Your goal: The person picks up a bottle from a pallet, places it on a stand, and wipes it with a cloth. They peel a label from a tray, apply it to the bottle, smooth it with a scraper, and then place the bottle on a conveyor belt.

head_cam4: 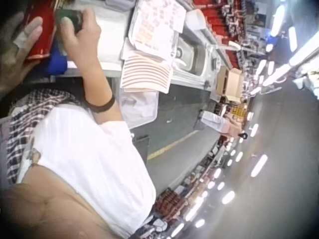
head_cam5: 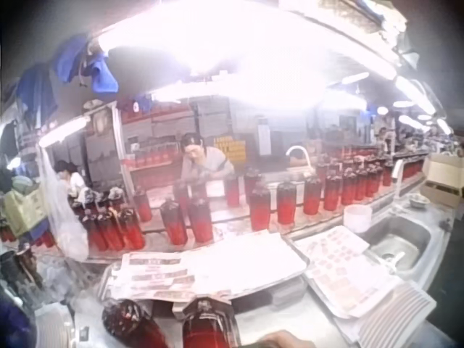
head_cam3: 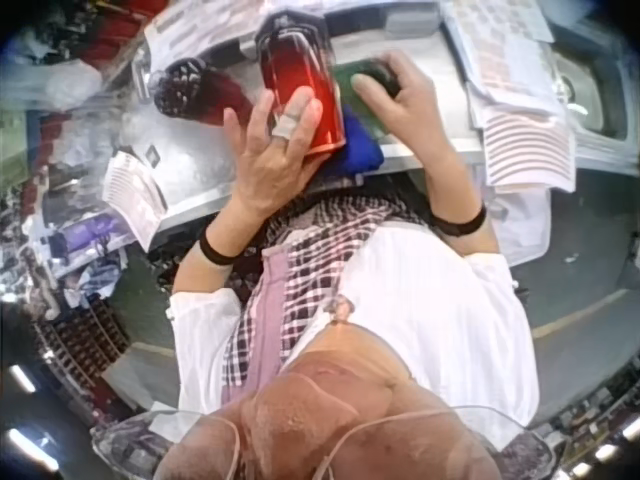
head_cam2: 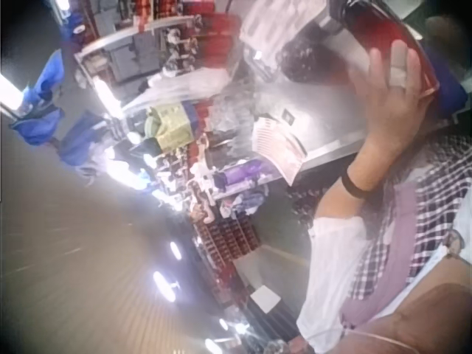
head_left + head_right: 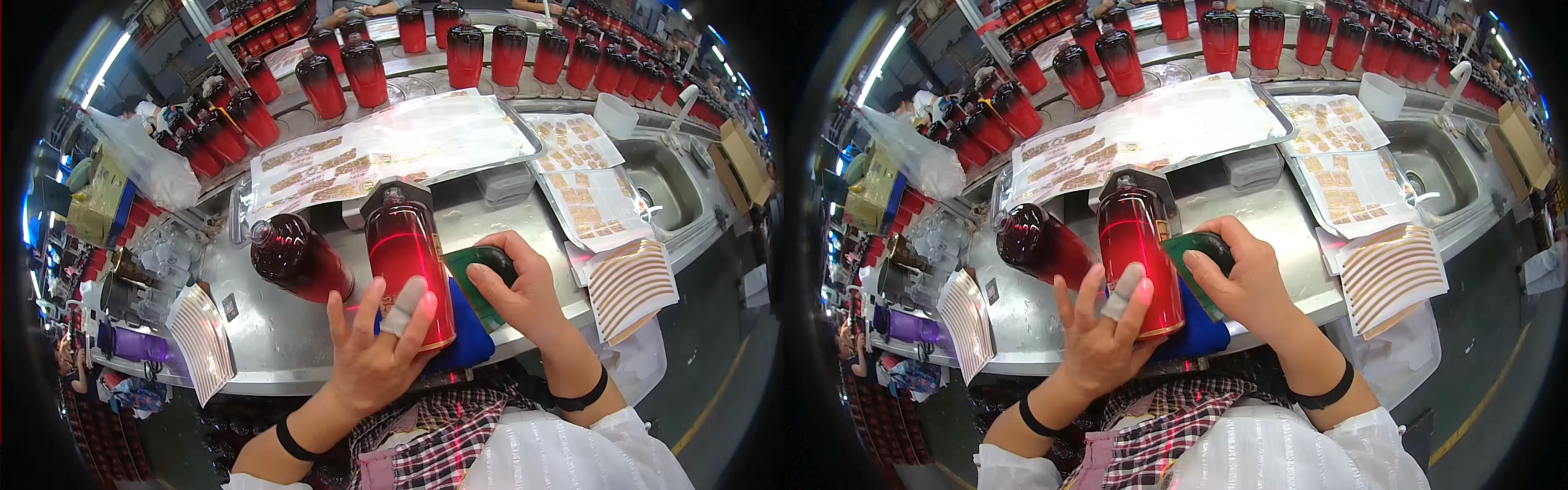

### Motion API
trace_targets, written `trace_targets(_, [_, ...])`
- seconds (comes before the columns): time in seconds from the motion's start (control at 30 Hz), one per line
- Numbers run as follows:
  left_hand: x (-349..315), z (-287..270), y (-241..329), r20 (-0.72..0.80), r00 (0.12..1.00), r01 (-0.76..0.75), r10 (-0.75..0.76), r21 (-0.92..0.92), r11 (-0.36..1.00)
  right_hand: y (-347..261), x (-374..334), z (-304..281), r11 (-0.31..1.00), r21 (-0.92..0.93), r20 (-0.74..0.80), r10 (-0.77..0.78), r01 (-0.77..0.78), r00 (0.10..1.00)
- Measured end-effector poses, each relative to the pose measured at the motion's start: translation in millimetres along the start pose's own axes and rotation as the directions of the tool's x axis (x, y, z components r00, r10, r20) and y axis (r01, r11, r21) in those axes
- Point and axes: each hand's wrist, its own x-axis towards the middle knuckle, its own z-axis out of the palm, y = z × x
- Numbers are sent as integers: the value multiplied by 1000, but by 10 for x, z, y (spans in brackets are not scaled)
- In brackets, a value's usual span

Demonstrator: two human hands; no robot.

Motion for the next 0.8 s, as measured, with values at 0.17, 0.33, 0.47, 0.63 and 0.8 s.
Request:
trace_targets(0.17, [-2, -32, 27, -37, 998, -53, 55, 48, 997, -2, -56, -19, 1000, 12, 12, 18, -18, 1000])
trace_targets(0.33, [68, 6, -59, -40, 999, 19, -20, -31, 999, -127, -13, -17, 999, -46, 23, -12, 13, 1000])
trace_targets(0.47, [-62, 11, -10, -79, 989, 119, -126, -83, 989, -235, 108, 113, 995, -26, 226, -88, 97, 970])
trace_targets(0.63, [-274, 190, 9, -27, 948, 295, -316, -296, 909, -203, 279, 108, 941, -193, 177, -246, 278, 953])
trace_targets(0.8, [-322, 307, 4, -81, 911, 334, -405, -432, 838, -97, 373, 127, 748, -481, 10, -516, 457, 856])
